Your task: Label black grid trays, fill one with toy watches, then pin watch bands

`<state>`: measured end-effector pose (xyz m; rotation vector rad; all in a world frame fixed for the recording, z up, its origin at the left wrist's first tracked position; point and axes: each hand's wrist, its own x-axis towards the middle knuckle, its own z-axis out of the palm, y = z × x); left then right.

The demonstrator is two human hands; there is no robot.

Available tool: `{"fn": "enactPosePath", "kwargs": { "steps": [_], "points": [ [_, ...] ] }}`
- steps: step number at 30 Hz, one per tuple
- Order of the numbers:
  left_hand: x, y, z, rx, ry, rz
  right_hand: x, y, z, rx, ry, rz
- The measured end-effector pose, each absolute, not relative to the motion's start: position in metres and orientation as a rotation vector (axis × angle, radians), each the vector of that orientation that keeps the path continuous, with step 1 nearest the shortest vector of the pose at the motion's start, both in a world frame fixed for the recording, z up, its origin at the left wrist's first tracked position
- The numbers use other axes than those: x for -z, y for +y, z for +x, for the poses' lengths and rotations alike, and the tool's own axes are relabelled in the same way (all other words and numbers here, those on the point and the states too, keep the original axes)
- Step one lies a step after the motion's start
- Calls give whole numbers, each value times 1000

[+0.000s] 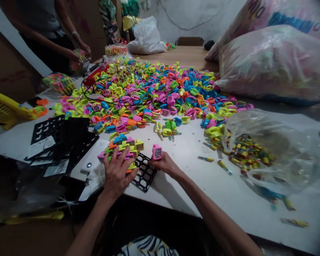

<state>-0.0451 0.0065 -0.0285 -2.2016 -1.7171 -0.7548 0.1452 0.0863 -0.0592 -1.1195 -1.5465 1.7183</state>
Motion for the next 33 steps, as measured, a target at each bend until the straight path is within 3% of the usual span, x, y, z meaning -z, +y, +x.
{"fn": "enactPosePath", "kwargs": {
  "steps": [8,14,18,26,30,33],
  "points": [
    [28,6,-44,743,-1712,-2216,75,90,109,-1706,-1738,-994],
    [28,8,-44,708,-1698,-2192,65,78,103,-1117,-2278,-1012],
    [27,9,-46,563,-1686,-2209,54,85,111,-1076,-2462,-989],
    [16,10,-36,588,-1776,-2138,29,186,142,-707,-2222,-1745],
    [16,11,-34,556,-1769,-2178,37,198,143,-783,-2138,-1802],
    [19,11,-35,593,-1770,-2182,43,180,151,-1015,-2095,-1731]
  ]
}}
